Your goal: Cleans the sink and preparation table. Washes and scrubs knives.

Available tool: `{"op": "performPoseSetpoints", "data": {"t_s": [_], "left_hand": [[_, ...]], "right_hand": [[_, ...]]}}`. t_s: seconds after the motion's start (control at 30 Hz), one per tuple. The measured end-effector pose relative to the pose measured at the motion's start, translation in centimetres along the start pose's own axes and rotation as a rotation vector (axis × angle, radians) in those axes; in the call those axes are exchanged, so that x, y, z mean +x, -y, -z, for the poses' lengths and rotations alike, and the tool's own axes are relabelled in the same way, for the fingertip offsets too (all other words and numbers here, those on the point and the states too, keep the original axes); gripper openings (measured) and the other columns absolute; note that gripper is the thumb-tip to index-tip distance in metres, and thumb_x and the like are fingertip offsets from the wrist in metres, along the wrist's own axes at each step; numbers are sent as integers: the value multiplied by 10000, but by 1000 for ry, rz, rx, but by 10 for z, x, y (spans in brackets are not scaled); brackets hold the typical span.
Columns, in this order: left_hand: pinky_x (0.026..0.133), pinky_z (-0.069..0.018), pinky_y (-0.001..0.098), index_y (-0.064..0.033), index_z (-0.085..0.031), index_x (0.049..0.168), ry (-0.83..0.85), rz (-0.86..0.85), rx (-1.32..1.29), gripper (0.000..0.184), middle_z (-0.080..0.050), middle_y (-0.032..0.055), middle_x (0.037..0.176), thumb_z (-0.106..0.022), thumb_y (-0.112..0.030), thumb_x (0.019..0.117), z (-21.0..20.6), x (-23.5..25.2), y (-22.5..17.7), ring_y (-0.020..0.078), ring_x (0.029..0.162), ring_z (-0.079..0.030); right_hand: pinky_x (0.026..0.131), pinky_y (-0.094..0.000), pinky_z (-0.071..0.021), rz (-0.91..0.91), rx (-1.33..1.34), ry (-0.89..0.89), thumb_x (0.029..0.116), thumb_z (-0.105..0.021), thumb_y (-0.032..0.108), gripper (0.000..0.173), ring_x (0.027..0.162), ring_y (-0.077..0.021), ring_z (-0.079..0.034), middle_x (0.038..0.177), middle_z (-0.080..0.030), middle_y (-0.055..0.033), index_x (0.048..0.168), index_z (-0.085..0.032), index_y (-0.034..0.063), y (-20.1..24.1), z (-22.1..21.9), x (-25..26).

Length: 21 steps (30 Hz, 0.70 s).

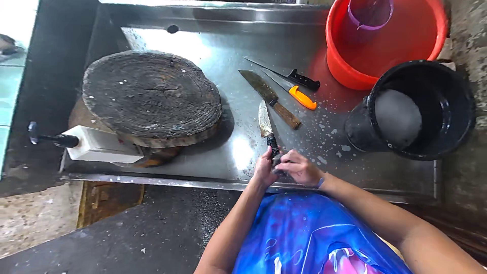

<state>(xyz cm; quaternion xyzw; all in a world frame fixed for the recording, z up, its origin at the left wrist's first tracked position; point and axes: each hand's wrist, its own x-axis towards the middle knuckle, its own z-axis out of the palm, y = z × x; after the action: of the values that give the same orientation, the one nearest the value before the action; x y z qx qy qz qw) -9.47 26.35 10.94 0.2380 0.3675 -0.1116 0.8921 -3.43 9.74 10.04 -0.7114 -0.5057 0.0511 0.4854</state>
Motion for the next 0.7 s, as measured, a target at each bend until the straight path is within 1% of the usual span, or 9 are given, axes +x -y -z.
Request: {"op": "performPoseSetpoints", "data": {"t_s": [0.1, 0.23, 0.33, 0.4, 0.47, 0.53, 0.6, 0.63, 0.7], "left_hand": [[594, -559, 306, -131, -609, 1195, -23, -23, -37, 540, -668, 57, 878, -239, -514, 1101, 0, -1, 2, 160, 689, -650], [608, -567, 239, -163, -618, 1214, 9, -67, -20, 536, -682, 0, 891, -237, -523, 1099, -5, -5, 7, 86, 706, -664], [562, -543, 269, -143, -584, 1217, -66, -55, -74, 557, -633, 18, 813, -194, -523, 1101, -7, 1, 6, 121, 618, -619], [535, -533, 258, -152, -581, 1207, -80, -73, -66, 587, -614, 7, 772, -166, -552, 1093, -6, -2, 7, 112, 585, -602], [622, -567, 311, -170, -633, 1104, -16, -69, -111, 588, -667, 21, 826, -217, -586, 1074, -3, -11, 9, 132, 692, -649], [661, -583, 333, -176, -651, 1011, 62, -52, -174, 557, -678, 23, 840, -263, -572, 1065, -2, -15, 6, 143, 741, -668], [679, -583, 379, -142, -633, 1078, 89, -36, -196, 623, -678, 71, 893, -227, -615, 1062, 7, -11, 7, 198, 766, -669], [662, -572, 383, -132, -619, 1060, 89, -34, -207, 645, -656, 76, 868, -208, -629, 1059, 11, -8, 8, 209, 733, -652], [683, -580, 389, -146, -621, 1069, 126, -47, -221, 618, -660, 68, 883, -204, -602, 1069, 10, -10, 8, 205, 757, -662]], "right_hand": [[982, -377, -548, -54, -70, -66, 952, -645, 62, 175, 1078, -230, -648, 1084, -711, -110, 1040, -795, 75, -7, 15, -2], [1001, -393, -539, 94, 56, -61, 954, -641, 26, 179, 1109, -241, -633, 1101, -702, -119, 1037, -791, 76, 16, 0, -2], [987, -374, -554, -23, -68, -75, 962, -622, 34, 185, 1078, -233, -659, 1084, -711, -120, 1043, -785, 65, -14, 15, -24], [977, -377, -547, -39, -112, -165, 951, -633, 59, 178, 1061, -234, -651, 1067, -706, -122, 1044, -786, 54, -3, 20, -7], [986, -392, -548, 26, -65, -164, 943, -652, 69, 166, 1079, -245, -653, 1073, -712, -123, 1038, -789, 64, 21, 7, 19], [993, -405, -539, 98, -20, -48, 933, -651, 25, 187, 1088, -265, -648, 1094, -716, -124, 1042, -794, 78, 15, -7, 32], [1002, -410, -549, 36, -104, -42, 938, -635, 11, 203, 1095, -277, -670, 1099, -729, -130, 1041, -795, 80, -11, -8, 30], [1010, -410, -541, -21, -143, -62, 950, -623, 19, 205, 1110, -273, -655, 1110, -716, -123, 1051, -790, 84, -21, -4, 29], [1005, -407, -538, -20, -124, -116, 946, -623, 30, 199, 1106, -270, -644, 1094, -707, -124, 1045, -789, 74, -8, 0, 36]]}}
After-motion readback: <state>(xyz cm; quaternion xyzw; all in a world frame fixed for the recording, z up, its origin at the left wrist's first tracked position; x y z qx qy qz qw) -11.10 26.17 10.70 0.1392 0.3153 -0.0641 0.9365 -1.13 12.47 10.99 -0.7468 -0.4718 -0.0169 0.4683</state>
